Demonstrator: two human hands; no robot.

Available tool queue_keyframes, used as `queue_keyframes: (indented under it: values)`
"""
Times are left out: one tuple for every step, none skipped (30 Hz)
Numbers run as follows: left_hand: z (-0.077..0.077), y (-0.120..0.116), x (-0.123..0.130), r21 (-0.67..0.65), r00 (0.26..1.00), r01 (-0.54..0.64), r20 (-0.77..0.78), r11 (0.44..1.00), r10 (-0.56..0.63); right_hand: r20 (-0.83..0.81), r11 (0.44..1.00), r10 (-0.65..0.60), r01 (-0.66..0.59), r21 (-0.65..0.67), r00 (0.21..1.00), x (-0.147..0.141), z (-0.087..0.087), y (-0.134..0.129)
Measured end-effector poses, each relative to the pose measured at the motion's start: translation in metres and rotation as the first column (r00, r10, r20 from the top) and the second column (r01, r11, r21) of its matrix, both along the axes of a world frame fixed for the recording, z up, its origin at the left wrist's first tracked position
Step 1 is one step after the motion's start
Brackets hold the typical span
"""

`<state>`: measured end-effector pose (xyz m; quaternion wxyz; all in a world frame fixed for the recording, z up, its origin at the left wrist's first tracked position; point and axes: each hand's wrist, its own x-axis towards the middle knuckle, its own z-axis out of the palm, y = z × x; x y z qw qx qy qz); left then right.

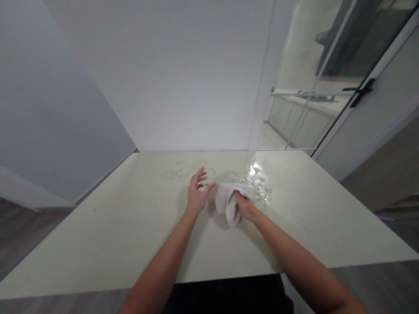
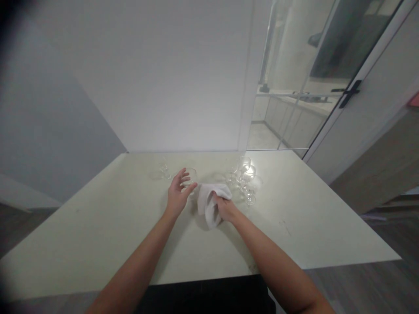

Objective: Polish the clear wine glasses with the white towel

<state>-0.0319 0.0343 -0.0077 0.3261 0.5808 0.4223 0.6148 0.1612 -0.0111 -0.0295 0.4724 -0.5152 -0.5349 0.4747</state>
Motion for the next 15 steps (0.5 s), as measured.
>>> queue_keyframes:
  values:
    - [0.0, 0.0, -0.001, 0.002, 0.999, -0.009, -0.032, 1.0, 0.009, -0.002, 1.0, 0.015, -0.015, -0.001, 1.0, 0.001, -0.001, 0.0]
    - [0.001, -0.001, -0.001, 0.01, 0.998, -0.004, -0.067, 1.0, 0.005, 0.003, 1.0, 0.025, -0.025, 0.0, 1.0, 0.001, -0.004, 0.001]
    - [0.003, -0.003, 0.0, 0.027, 0.994, 0.014, -0.106, 1.0, -0.011, 0.011, 0.999, 0.034, -0.034, -0.005, 0.999, 0.002, -0.006, 0.002]
    - [0.004, -0.006, 0.001, 0.048, 0.988, 0.053, -0.149, 0.997, -0.045, 0.017, 0.999, 0.036, -0.036, -0.023, 0.999, 0.003, -0.009, 0.005]
    - [0.006, -0.009, 0.003, 0.066, 0.976, 0.109, -0.196, 0.992, -0.094, 0.016, 0.998, 0.043, -0.043, -0.055, 0.999, 0.004, -0.011, 0.008]
    - [0.008, -0.013, 0.005, 0.077, 0.958, 0.174, -0.244, 0.982, -0.15, 0.006, 0.994, 0.053, -0.053, -0.094, 0.999, 0.005, -0.012, 0.01]
    - [0.01, -0.017, 0.007, 0.078, 0.936, 0.236, -0.286, 0.969, -0.205, -0.016, 0.989, 0.069, -0.071, -0.128, 0.997, 0.006, -0.013, 0.013]
    - [0.011, -0.02, 0.008, 0.07, 0.914, 0.289, -0.318, 0.955, -0.253, -0.051, 0.986, 0.087, -0.093, -0.14, 0.995, 0.006, -0.012, 0.014]
    - [0.011, -0.024, 0.01, 0.056, 0.895, 0.327, -0.34, 0.943, -0.29, -0.09, 0.985, 0.11, -0.121, -0.127, 0.99, 0.006, -0.01, 0.015]
    - [0.011, -0.027, 0.011, 0.043, 0.881, 0.351, -0.354, 0.935, -0.314, -0.122, 0.985, 0.134, -0.146, -0.091, 0.983, 0.006, -0.007, 0.016]
    - [0.01, -0.029, 0.011, 0.039, 0.871, 0.366, -0.367, 0.93, -0.328, -0.142, 0.986, 0.153, -0.161, -0.047, 0.978, 0.006, -0.004, 0.016]
    - [0.01, -0.03, 0.011, 0.042, 0.858, 0.38, -0.389, 0.924, -0.335, -0.148, 0.986, 0.164, -0.167, -0.01, 0.975, 0.006, -0.001, 0.015]
    - [0.009, -0.031, 0.011, 0.053, 0.841, 0.397, -0.422, 0.916, -0.339, -0.141, 0.984, 0.177, -0.177, 0.013, 0.974, 0.006, 0.002, 0.014]
    - [0.008, -0.032, 0.01, 0.071, 0.818, 0.419, -0.463, 0.905, -0.342, -0.125, 0.981, 0.193, -0.192, 0.019, 0.973, 0.006, 0.003, 0.013]
    - [0.007, -0.031, 0.01, 0.092, 0.791, 0.445, -0.507, 0.891, -0.343, -0.105, 0.978, 0.21, -0.21, 0.012, 0.972, 0.006, 0.004, 0.013]
